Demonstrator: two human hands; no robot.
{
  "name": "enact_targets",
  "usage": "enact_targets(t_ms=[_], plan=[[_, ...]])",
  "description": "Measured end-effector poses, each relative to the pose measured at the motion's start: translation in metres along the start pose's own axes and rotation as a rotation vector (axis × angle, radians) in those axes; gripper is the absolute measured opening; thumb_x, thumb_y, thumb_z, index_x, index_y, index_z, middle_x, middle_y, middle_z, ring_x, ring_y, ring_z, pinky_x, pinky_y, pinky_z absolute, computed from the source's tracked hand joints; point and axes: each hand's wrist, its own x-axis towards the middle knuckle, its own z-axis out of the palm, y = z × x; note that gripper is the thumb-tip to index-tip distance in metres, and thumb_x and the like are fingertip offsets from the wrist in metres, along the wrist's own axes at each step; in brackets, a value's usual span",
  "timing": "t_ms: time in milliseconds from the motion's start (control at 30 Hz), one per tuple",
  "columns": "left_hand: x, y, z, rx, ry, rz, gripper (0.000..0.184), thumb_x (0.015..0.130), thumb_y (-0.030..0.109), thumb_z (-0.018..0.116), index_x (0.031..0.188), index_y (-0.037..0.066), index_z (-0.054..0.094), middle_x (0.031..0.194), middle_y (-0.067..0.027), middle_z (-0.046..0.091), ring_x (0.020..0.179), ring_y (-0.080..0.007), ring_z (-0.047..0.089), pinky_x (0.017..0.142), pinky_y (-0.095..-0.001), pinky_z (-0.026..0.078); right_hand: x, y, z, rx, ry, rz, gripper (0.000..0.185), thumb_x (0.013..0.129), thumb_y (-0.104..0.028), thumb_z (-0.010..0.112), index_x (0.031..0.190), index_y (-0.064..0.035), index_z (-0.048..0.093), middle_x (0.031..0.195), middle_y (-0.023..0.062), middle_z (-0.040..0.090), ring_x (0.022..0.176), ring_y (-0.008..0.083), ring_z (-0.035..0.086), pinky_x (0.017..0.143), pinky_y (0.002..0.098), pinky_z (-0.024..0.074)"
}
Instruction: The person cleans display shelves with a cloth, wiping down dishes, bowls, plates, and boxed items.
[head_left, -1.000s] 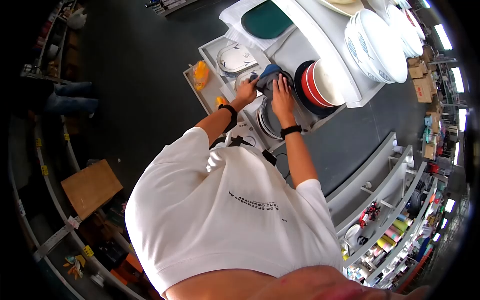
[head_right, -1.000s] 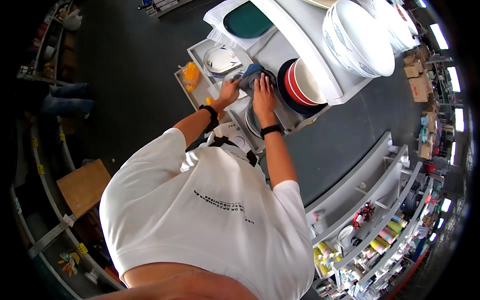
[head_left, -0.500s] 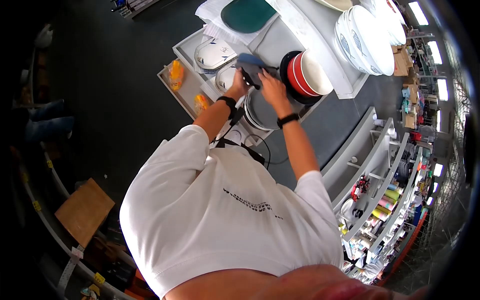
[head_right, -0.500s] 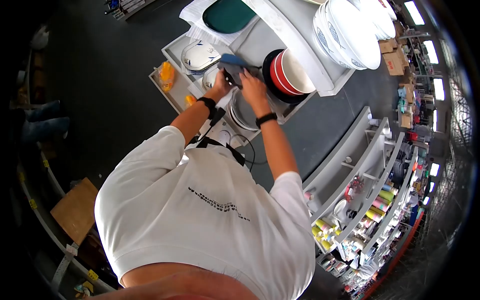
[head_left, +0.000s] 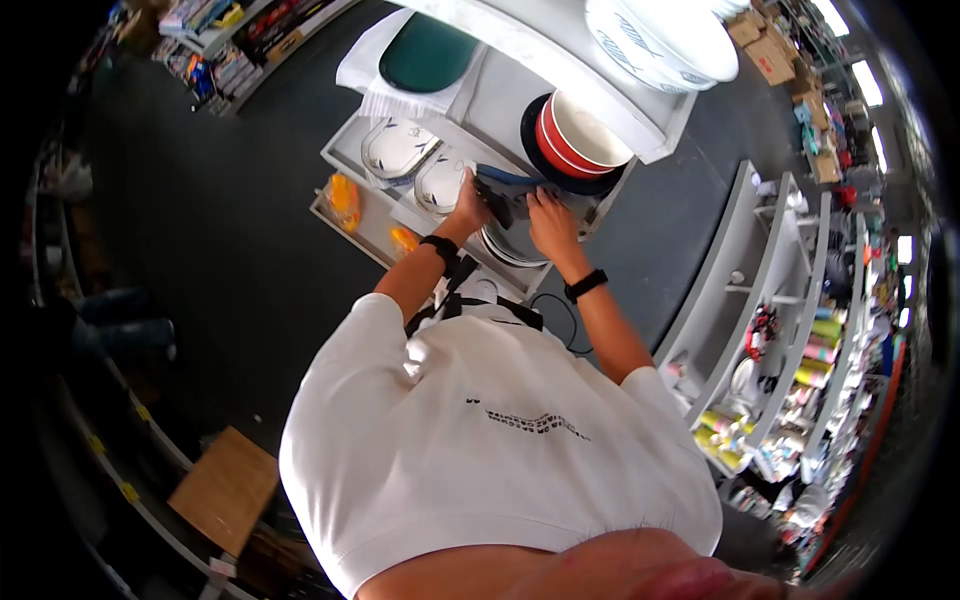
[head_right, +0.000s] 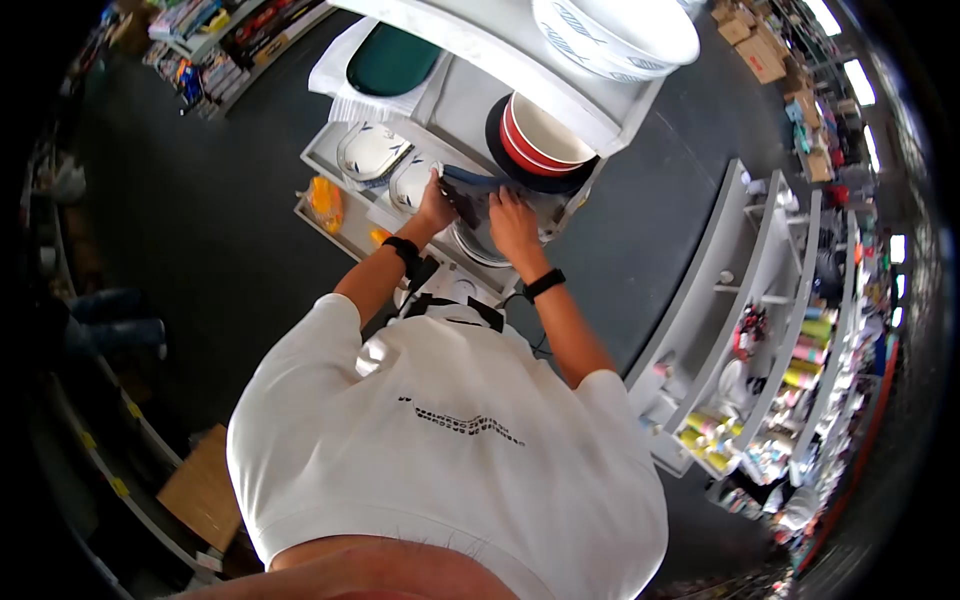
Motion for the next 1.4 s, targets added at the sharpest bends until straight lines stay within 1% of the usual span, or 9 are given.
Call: enact_targets(t_ms=[267,367,467,600,833,967,1100,1233,1400], plan=[[0.0,0.012,0.001,0.079,0.021,0.086,0.039,0.096,0.048,0.05,0.103,0.01,0.058,0.096,-0.0051,0.058,0.094,-0.0242,0.057,0.088,-0.0429,0.049,-0.01,0.001,0.02,0.187,0.141,0.048,0.032,0.081,-0.003,0.056,0.111,-0.0017,0.066,0.116,0.0182,0.064,0.097,0.0339,0.065,0.083,0.0414,0.0539],[-0.065,-0.017,0.042,0.152,-0.23,-0.261,0.067,0.094,0.059,0.046,0.131,0.003,0.054,0.129,-0.0122,0.059,0.12,-0.0288,0.054,0.107,-0.0438,0.039,-0.024,0.003,-0.012,0.483,0.044,0.23,0.034,0.079,-0.004,0.058,0.112,-0.0087,0.068,0.106,0.0154,0.065,0.096,0.0335,0.065,0.08,0.043,0.0533],[-0.103,-0.036,0.058,0.583,-0.481,-0.371,0.089,0.09,0.068,0.046,0.145,-0.002,0.038,0.144,-0.0136,0.049,0.132,-0.0287,0.046,0.116,-0.0423,0.028,-0.039,0.018,-0.06,0.69,0.054,0.31,0.046,0.078,0.002,0.057,0.121,-0.0133,0.066,0.107,0.0142,0.063,0.099,0.0338,0.062,0.082,0.0436,0.0515],[-0.154,-0.007,0.128,1.402,-0.583,-0.201,0.073,0.085,0.042,0.074,0.139,0.001,0.047,0.133,-0.0101,0.057,0.12,-0.0189,0.053,0.106,-0.0341,0.039,-0.054,0.05,-0.113,0.565,0.451,0.199,0.062,0.073,0.014,0.055,0.127,-0.0131,0.064,0.117,0.0152,0.054,0.104,0.0348,0.054,0.09,0.0414,0.0468],[-0.198,0.019,0.23,1.382,-0.447,1.372,0.061,0.075,-0.003,0.073,0.133,0.004,0.055,0.127,-0.0154,0.057,0.112,-0.0232,0.057,0.098,-0.0339,0.046,-0.022,0.102,-0.171,0.558,0.852,0.331,0.059,0.075,0.014,0.05,0.129,-0.0079,0.062,0.121,0.018,0.054,0.111,0.036,0.054,0.097,0.0391,0.0439],[-0.193,0.022,0.257,1.518,-0.094,1.804,0.053,0.074,0.0,0.066,0.124,0.016,0.067,0.135,-0.0183,0.044,0.12,-0.0367,0.043,0.105,-0.045,0.034,0.006,0.103,-0.168,0.586,0.82,0.228,0.054,0.077,0.014,0.046,0.126,-0.0035,0.062,0.128,0.0184,0.056,0.113,0.0397,0.056,0.099,0.0411,0.045],[-0.186,0.006,0.259,1.704,0.157,1.881,0.054,0.072,0.007,0.07,0.125,0.02,0.068,0.132,-0.0152,0.046,0.122,-0.0356,0.039,0.101,-0.0447,0.03,0.016,0.12,-0.173,0.517,0.775,0.241,0.05,0.076,0.01,0.049,0.121,-0.0034,0.064,0.124,0.0168,0.059,0.111,0.0383,0.058,0.097,0.0417,0.0465],[-0.181,-0.016,0.276,1.725,-0.357,1.7,0.056,0.079,0.011,0.067,0.133,0.002,0.056,0.129,-0.0184,0.055,0.115,-0.0354,0.053,0.103,-0.0535,0.035,0.031,0.149,-0.182,0.322,0.696,0.257,0.046,0.075,0.007,0.053,0.117,-0.0052,0.067,0.116,0.0139,0.063,0.108,0.0354,0.059,0.093,0.0423,0.0477],[-0.177,-0.075,0.306,1.924,-0.083,1.82,0.07,0.088,0.027,0.062,0.141,-0.011,0.036,0.131,-0.0291,0.048,0.128,-0.0448,0.043,0.111,-0.0535,0.029,0.077,0.219,-0.174,0.361,0.589,0.4,0.047,0.08,0.0,0.053,0.121,-0.0178,0.068,0.11,0.0154,0.065,0.1,0.0365,0.063,0.085,0.0458,0.0515]])
